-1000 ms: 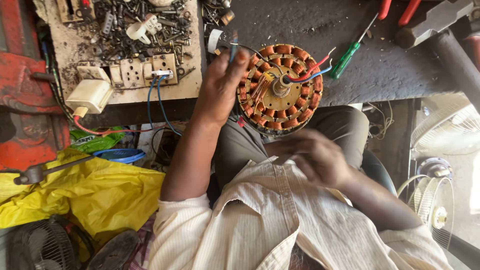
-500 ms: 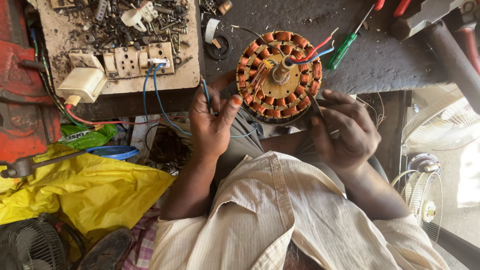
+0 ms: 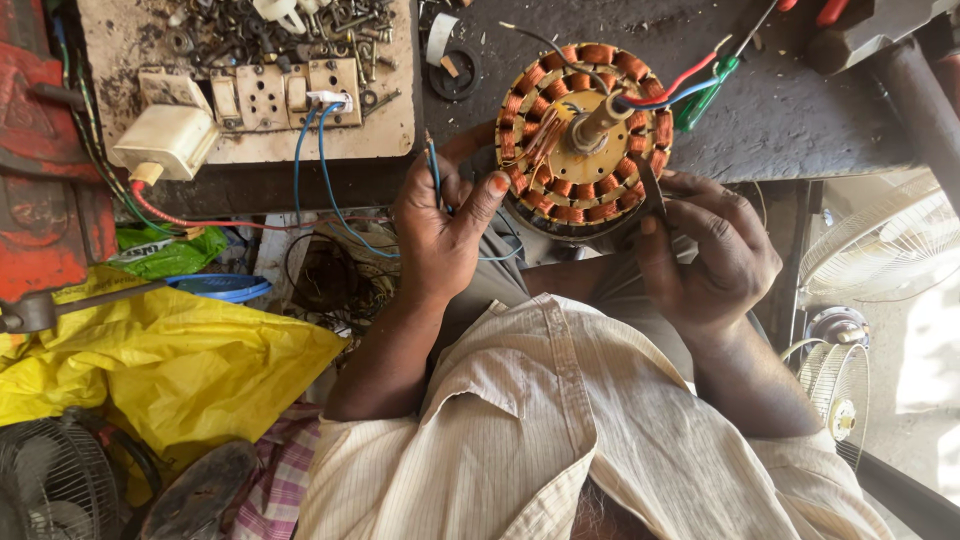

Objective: The person is repairing an electrical motor stator by hand. They strip the insulation from blue wires using a knife and connect them to the copper windings of the stator. The person uses a screwdriver to adjust the connections and a knife to prepare the wire ends.

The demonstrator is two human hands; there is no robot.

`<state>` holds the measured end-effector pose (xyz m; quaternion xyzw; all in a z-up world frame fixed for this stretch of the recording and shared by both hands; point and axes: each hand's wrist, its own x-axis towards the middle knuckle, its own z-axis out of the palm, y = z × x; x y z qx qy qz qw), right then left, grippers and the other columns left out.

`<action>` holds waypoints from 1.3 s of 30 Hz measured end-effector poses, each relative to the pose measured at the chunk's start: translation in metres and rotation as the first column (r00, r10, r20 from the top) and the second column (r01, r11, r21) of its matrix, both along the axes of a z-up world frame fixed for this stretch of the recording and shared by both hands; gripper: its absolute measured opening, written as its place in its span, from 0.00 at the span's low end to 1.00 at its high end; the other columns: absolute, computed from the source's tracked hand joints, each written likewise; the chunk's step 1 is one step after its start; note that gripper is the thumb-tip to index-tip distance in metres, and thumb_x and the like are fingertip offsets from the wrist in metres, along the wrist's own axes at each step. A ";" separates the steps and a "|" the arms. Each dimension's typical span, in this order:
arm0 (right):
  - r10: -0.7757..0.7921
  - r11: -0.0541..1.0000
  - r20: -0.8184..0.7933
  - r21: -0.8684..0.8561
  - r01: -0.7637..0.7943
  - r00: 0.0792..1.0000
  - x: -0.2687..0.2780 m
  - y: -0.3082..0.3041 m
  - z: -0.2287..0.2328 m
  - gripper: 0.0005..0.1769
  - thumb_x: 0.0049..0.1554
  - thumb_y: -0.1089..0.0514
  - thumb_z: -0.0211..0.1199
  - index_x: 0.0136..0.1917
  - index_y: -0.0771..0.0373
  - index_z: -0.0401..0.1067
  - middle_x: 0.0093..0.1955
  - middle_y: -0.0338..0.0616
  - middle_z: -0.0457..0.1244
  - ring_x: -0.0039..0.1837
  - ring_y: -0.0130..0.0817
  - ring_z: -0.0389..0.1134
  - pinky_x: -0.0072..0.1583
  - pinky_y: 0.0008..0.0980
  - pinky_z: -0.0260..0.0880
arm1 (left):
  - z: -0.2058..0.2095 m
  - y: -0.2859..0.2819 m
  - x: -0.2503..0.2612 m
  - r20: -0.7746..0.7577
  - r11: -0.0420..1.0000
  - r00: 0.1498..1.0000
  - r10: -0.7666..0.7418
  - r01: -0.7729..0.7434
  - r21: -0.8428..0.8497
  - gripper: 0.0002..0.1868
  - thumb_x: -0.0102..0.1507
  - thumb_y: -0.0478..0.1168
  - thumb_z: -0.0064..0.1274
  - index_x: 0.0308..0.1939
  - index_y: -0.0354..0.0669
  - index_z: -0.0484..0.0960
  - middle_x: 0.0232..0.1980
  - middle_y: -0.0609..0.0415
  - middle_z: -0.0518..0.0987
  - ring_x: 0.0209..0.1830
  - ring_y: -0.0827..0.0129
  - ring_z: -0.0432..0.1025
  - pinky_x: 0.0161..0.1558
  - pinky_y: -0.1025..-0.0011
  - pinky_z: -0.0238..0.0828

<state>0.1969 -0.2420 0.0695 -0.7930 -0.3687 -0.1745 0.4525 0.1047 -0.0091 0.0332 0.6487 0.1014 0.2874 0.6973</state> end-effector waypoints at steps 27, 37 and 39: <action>0.017 0.999 0.028 -0.045 -0.016 0.999 0.000 0.004 0.009 0.08 0.60 0.70 0.73 0.52 0.70 0.76 0.50 0.53 0.69 0.60 0.47 0.76 0.59 0.36 0.78 | 0.001 -0.001 0.002 0.009 0.999 0.999 -0.034 0.034 -0.006 0.20 0.72 0.35 0.59 0.36 0.42 0.60 0.68 0.37 0.78 0.30 0.86 0.54 0.35 0.85 0.60; 0.002 1.000 0.010 -0.018 -0.002 1.000 0.001 0.001 0.004 0.08 0.60 0.70 0.73 0.52 0.69 0.76 0.53 0.55 0.70 0.60 0.45 0.76 0.56 0.33 0.79 | -0.001 -0.002 0.001 0.005 0.998 0.999 -0.038 0.039 -0.043 0.20 0.72 0.36 0.59 0.36 0.43 0.60 0.67 0.37 0.78 0.29 0.88 0.53 0.34 0.85 0.59; -0.013 0.999 0.027 -0.040 0.014 1.000 -0.002 0.001 0.005 0.09 0.59 0.70 0.73 0.52 0.69 0.76 0.53 0.56 0.70 0.60 0.46 0.76 0.57 0.34 0.79 | -0.005 -0.002 0.000 -0.017 0.999 1.000 -0.020 0.020 -0.032 0.20 0.71 0.37 0.59 0.36 0.43 0.60 0.66 0.38 0.78 0.30 0.87 0.53 0.34 0.84 0.59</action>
